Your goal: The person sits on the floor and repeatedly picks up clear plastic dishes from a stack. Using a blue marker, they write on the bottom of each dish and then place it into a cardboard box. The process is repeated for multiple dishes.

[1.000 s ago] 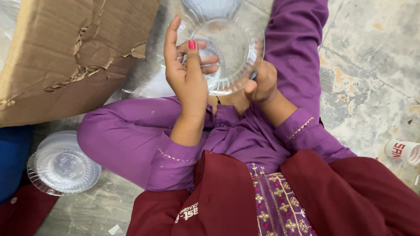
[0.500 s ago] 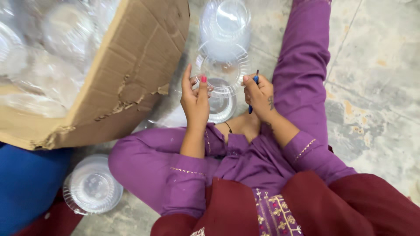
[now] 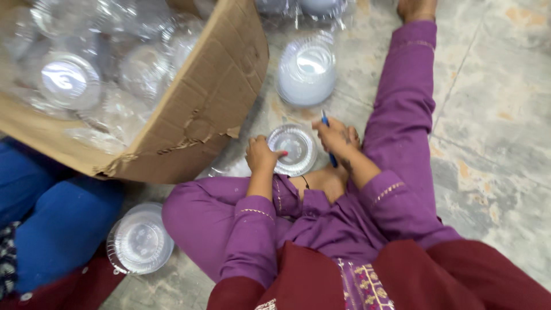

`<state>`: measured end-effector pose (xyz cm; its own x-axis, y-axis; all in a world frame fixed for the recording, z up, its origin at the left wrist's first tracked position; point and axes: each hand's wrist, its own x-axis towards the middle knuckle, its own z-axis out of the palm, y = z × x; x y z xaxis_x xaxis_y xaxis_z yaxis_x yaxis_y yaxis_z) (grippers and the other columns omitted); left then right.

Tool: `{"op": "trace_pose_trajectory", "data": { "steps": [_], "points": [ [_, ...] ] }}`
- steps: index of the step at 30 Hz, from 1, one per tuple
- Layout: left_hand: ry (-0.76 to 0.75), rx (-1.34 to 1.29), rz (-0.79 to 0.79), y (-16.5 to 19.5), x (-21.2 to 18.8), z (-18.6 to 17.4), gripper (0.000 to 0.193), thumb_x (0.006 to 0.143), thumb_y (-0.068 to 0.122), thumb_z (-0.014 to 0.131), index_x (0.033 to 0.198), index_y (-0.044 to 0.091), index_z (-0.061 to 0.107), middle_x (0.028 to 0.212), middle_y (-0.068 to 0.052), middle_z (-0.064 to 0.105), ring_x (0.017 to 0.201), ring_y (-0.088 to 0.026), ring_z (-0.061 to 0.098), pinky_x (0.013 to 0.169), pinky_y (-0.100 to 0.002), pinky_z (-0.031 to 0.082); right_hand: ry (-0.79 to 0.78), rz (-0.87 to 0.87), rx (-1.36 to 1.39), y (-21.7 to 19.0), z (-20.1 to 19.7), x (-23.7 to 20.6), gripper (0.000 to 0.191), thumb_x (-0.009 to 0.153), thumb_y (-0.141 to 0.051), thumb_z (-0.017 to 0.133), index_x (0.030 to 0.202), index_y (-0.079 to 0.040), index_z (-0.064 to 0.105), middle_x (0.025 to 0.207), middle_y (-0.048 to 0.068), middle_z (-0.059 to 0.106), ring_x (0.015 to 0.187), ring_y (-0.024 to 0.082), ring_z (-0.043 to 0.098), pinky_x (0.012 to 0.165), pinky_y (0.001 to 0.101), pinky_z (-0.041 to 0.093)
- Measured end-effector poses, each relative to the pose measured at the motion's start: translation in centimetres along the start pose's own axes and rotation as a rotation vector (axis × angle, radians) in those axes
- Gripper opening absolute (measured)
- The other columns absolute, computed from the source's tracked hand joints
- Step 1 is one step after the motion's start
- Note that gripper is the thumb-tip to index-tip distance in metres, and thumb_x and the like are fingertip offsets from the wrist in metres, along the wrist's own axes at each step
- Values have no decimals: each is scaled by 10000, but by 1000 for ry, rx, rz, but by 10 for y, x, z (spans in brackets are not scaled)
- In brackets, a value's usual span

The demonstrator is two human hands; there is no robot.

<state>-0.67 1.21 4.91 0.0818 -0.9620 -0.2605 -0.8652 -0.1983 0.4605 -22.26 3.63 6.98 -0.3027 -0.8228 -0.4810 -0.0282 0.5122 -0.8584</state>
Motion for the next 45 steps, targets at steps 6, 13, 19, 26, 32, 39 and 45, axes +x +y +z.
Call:
{"op": "trace_pose_trajectory", "data": {
  "steps": [6,13,19,26,32,39,45],
  "points": [
    [-10,-255,-86,-21,-10,19,646,526,234,994,1078,53,710,1055,-153,730,903,-315,758,820,-404,591,-1,-183,-853,7,-14,-34,536,887,-549,643,1159,-88,662,1125,165,690,1113,330,654,1039,429,368],
    [208,-205,9,-23,-47,16,262,829,114,734,1091,130,739,965,-123,786,917,-316,741,808,-431,570,-159,-212,-991,39,-9,-39,708,904,-569,649,1318,0,569,1359,262,574,1182,429,629,1024,466,484],
    [382,-231,115,0,-81,-11,176,912,222,692,1055,152,768,982,-146,753,901,-374,706,747,-468,550,-152,-312,-952,47,-13,-50,671,895,-570,654,1275,-18,616,1290,261,610,1175,429,628,1015,467,479],
    [528,-825,292,23,-88,-67,153,942,133,673,1030,67,779,960,-80,768,796,-196,705,712,-324,565,-10,-559,-669,-10,-30,-75,544,929,-449,705,1262,-25,629,991,177,702,910,325,692,811,417,517],
    [613,-1363,401,75,-151,-120,198,1063,103,669,1199,-36,706,1022,-54,720,840,-68,601,736,-212,480,-158,-685,303,-61,-59,-166,315,1074,-104,645,1368,3,603,737,-39,548,604,26,466,547,211,379],
    [685,-1039,656,128,-233,-143,432,1121,110,641,1516,5,502,1281,-110,662,968,-105,643,835,-212,553,-22,-928,646,-90,-72,-232,328,1138,-32,577,1449,59,522,652,7,535,488,48,427,499,216,379],
    [473,-1107,766,143,-269,-87,1005,997,204,775,1673,25,52,1511,-178,450,1017,-148,613,868,-274,537,49,-898,853,-84,-74,-252,352,1165,-70,552,1477,70,470,607,9,458,463,62,372,540,261,408]
  ]
}}
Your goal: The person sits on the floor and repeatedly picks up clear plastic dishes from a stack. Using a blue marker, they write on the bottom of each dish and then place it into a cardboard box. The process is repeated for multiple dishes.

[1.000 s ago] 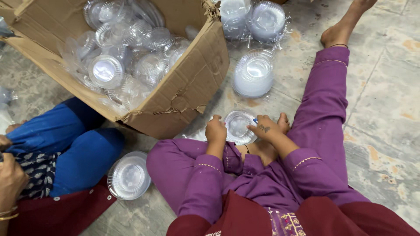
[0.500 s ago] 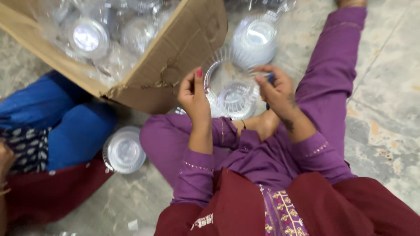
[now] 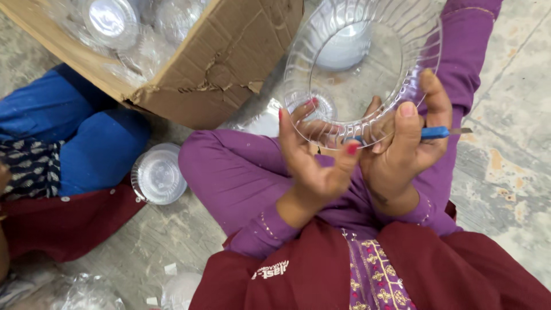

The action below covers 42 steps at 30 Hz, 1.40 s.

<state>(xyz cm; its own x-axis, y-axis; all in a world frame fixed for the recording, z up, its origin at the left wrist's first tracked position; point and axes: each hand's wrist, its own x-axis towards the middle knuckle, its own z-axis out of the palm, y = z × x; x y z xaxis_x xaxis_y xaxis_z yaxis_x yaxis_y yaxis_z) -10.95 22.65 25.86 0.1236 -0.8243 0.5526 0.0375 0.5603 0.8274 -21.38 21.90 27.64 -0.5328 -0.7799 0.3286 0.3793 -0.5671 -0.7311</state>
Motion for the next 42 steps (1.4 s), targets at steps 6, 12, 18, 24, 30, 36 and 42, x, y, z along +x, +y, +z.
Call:
{"op": "trace_pose_trajectory", "data": {
  "steps": [6,12,18,24,30,36,42],
  "points": [
    [-157,73,149,-1,-44,13,1219,974,210,780,1667,61,-211,1544,-190,284,1292,-282,489,1165,-425,380,41,-9,-4,1,6,-7,401,1164,-96,590,1501,75,456,597,21,421,444,80,350,559,262,463],
    [-255,185,155,-3,-64,11,1248,907,308,825,1629,-10,-142,1615,-237,232,1366,-306,440,1142,-411,400,120,-33,35,11,3,-14,439,1137,-94,607,1503,74,433,577,37,452,427,82,350,541,270,432],
    [-68,43,-11,-13,-55,4,1075,966,353,754,1671,1,23,1621,-152,236,1446,-260,352,1197,-341,323,-82,-80,-241,8,-31,19,427,1104,-76,644,1469,93,502,723,100,547,442,109,432,498,288,391],
    [-203,-167,-323,-20,28,-111,533,1058,114,702,1493,8,412,1461,-183,518,1292,-207,584,1012,-300,539,-843,202,-450,-9,-83,46,318,1154,-61,684,1398,116,584,861,131,671,620,169,600,553,260,461],
    [-315,-203,-497,36,29,-110,376,1153,60,616,1510,31,500,1119,-132,776,853,-140,780,677,-197,568,-709,470,-229,-12,-64,36,378,1004,-38,650,1328,136,566,701,77,611,468,78,497,448,203,356],
    [-274,-65,-390,55,38,-105,286,1172,33,598,1457,34,574,1059,-124,790,797,-128,784,652,-193,580,-751,388,-143,-19,-39,32,337,1065,-79,636,1320,128,561,624,37,539,444,50,445,459,215,352],
    [-503,-80,-512,70,43,-114,302,1098,1,646,1398,43,649,924,-94,790,679,-86,752,565,-178,555,-811,511,53,-17,-31,43,697,986,-655,593,1179,14,583,646,-25,514,522,13,447,502,172,336]
  ]
}}
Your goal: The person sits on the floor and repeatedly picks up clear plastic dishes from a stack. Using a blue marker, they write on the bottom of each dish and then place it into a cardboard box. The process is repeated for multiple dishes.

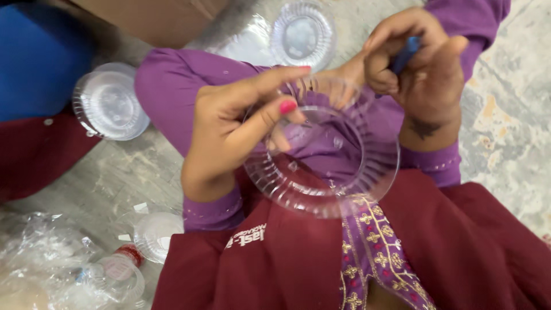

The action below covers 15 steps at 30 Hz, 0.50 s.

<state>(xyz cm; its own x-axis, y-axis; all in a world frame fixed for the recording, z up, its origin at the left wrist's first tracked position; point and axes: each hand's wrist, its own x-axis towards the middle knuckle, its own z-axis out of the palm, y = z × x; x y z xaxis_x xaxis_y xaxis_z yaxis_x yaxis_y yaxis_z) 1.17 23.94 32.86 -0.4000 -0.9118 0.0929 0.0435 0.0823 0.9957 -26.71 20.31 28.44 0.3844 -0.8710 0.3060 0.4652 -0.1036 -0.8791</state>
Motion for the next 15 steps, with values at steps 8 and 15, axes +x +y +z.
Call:
{"op": "trace_pose_trajectory", "data": {
  "steps": [8,15],
  "points": [
    [-288,99,32,-2,25,10,314,1093,24,664,1395,112,675,834,-37,782,661,-53,766,597,-168,584,-761,-88,-347,-6,-28,19,945,458,-861,794,892,-72,509,740,-44,564,560,62,523,517,224,398],
    [-329,70,-149,-5,30,12,336,1036,43,651,1363,116,679,815,-32,775,596,-61,721,540,-186,557,-764,-107,-594,-14,-34,16,1042,300,-888,760,868,-43,537,707,-9,512,553,146,492,528,276,393]
  ]
}}
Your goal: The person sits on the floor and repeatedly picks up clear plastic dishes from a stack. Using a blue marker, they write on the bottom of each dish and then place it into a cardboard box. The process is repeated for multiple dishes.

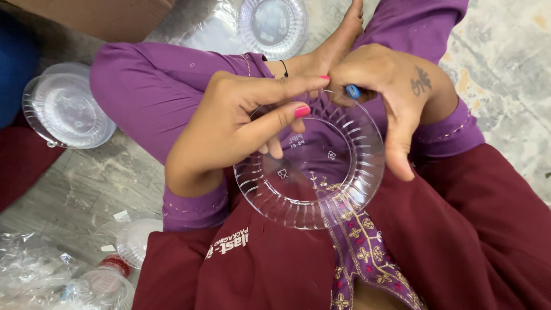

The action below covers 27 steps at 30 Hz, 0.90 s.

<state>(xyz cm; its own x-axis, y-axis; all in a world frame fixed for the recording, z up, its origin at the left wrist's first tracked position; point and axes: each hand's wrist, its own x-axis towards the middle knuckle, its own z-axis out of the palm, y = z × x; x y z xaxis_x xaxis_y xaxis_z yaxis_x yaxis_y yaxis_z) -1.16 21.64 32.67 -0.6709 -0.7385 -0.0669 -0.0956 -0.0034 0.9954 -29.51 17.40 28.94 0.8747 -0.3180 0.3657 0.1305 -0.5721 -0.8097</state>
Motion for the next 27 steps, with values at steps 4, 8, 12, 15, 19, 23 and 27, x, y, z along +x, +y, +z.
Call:
{"op": "trace_pose_trajectory", "data": {
  "steps": [4,8,12,15,19,23,27],
  "points": [
    [24,-72,111,-6,0,2,343,1058,-10,658,1397,37,640,1095,-88,783,834,-98,785,757,-218,624,-19,37,13,4,2,-2,1036,264,-878,765,843,-53,529,675,-6,500,521,156,473,506,291,368],
    [32,-74,108,-6,-1,3,265,1057,1,670,1321,21,670,1015,-99,786,797,-97,770,657,-198,590,10,-44,71,10,8,-2,1044,428,-860,809,995,-21,556,819,12,597,668,153,603,597,275,461],
    [34,-39,11,3,1,3,271,1014,37,689,1285,49,698,880,-69,793,644,-75,741,531,-191,565,16,-85,134,13,10,3,1077,413,-865,797,929,45,541,688,10,536,544,139,516,497,280,386],
    [37,20,65,10,3,2,267,1022,36,686,1287,58,699,877,-63,796,646,-72,753,533,-183,556,10,-101,143,12,8,5,926,395,-856,801,761,-64,492,639,0,497,517,135,499,477,278,353],
    [32,55,84,17,4,1,267,1021,44,690,1287,71,700,891,-57,802,639,-62,754,539,-173,549,10,-117,173,8,6,5,890,459,-831,820,768,-63,494,656,10,502,527,153,504,488,289,355],
    [63,122,148,20,5,3,251,1043,54,702,1293,66,697,890,-50,787,737,-77,763,615,-193,566,22,-123,161,5,6,2,881,487,-825,813,769,-50,502,639,16,492,506,177,494,473,308,349],
    [92,30,-10,27,1,7,255,1022,68,701,1276,84,723,833,-19,778,605,-46,714,525,-180,556,12,-141,124,1,4,-3,861,540,-794,834,782,-29,521,634,22,513,505,194,514,473,328,356]
  ]
}}
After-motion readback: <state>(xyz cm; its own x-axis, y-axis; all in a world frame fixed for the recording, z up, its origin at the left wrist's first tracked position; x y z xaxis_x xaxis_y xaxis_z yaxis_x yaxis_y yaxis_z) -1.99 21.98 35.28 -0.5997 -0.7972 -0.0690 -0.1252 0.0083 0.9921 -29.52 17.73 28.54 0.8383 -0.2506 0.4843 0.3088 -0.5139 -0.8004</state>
